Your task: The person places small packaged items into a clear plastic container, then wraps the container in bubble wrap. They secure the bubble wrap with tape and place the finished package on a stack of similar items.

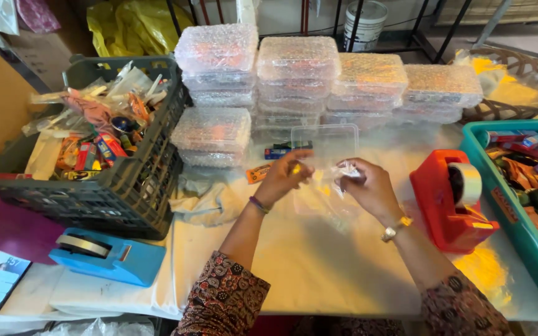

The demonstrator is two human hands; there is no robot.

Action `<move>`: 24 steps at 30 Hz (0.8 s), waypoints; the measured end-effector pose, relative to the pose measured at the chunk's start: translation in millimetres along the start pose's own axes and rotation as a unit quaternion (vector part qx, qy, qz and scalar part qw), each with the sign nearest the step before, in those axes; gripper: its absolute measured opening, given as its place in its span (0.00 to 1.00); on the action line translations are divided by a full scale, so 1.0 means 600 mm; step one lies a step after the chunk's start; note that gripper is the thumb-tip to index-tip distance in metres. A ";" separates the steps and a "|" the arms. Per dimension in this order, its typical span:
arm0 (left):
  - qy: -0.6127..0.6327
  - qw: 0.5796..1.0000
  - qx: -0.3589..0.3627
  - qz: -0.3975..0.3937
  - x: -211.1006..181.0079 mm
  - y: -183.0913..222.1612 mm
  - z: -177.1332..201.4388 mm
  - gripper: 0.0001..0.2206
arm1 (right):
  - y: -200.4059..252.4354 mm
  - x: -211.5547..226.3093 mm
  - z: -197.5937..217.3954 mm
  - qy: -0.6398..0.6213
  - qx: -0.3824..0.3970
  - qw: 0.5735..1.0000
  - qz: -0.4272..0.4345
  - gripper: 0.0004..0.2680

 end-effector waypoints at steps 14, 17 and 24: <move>0.137 0.980 -0.131 -0.066 0.015 -0.012 0.134 0.28 | 0.020 -0.001 -0.094 0.352 0.168 0.916 0.093 0.18; 0.166 0.978 -0.098 -0.075 0.068 -0.028 0.129 0.25 | 0.009 -0.019 -0.073 0.407 0.134 0.902 0.052 0.16; 0.142 0.983 -0.073 -0.096 0.096 -0.038 0.101 0.14 | 0.001 0.013 -0.023 0.463 0.111 0.880 -0.009 0.26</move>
Point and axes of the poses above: each hand's wrist, its own y-axis away from the middle knuckle, its own z-axis out of the back of the hand, x = y × z, the point moved 4 cm from there along -y, towards the middle knuckle, and after that the axes turned 8 degrees about -x, right-handed, at the moved point
